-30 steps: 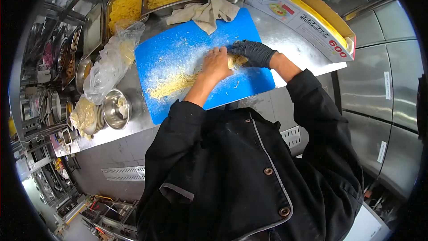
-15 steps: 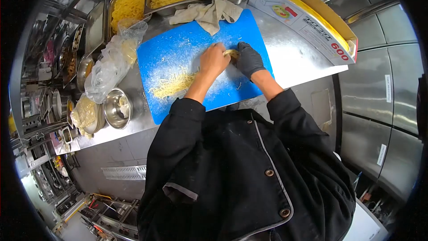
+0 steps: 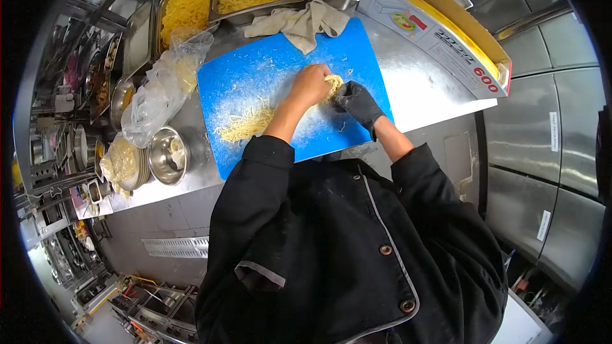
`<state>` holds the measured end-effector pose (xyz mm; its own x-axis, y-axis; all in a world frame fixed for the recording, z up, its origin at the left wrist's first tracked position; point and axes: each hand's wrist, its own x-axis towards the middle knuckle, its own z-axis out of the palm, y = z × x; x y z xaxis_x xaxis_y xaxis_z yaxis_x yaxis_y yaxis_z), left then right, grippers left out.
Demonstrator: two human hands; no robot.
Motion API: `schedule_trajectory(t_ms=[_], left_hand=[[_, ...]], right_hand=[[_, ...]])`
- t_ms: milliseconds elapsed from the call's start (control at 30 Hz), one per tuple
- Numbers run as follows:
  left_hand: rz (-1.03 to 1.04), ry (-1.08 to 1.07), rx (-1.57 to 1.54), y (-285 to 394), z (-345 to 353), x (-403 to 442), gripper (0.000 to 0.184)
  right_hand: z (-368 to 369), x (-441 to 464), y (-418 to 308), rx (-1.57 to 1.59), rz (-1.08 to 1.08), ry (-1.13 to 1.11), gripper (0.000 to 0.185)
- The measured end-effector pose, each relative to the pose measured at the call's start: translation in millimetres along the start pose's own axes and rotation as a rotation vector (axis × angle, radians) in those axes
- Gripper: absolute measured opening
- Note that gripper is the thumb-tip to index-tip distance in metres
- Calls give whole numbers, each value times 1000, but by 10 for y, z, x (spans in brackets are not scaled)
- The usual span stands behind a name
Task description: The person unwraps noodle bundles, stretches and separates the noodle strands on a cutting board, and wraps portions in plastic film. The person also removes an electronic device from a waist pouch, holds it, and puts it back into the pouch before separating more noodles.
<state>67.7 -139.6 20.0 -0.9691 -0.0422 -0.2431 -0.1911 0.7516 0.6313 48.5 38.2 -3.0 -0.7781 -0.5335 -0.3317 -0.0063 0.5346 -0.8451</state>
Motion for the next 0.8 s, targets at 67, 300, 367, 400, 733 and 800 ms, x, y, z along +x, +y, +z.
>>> schedule_trajectory(t_ms=[67,300,367,400,733,800], left_hand=[[47,-112,-89,-107,-78,6,46],[131,145,185,-39,-124,-537,52],[158,231,296,-12,-104,-569,52],[125,192,310,-19,-93,-563,52],[-21,149,137,-203,-75,-531,52],[-30,146,150,-195,-118,-552,53]], right_hand=[[23,8,49,172,-21,-93,26],[-466,80,-435,-673,-637,-50,43],[-453,218,-426,-758,-864,-9,46],[-387,324,-350,-756,-886,-71,47],[-12,417,-450,-803,-449,-134,45],[117,415,-394,-784,-415,-50,43]])
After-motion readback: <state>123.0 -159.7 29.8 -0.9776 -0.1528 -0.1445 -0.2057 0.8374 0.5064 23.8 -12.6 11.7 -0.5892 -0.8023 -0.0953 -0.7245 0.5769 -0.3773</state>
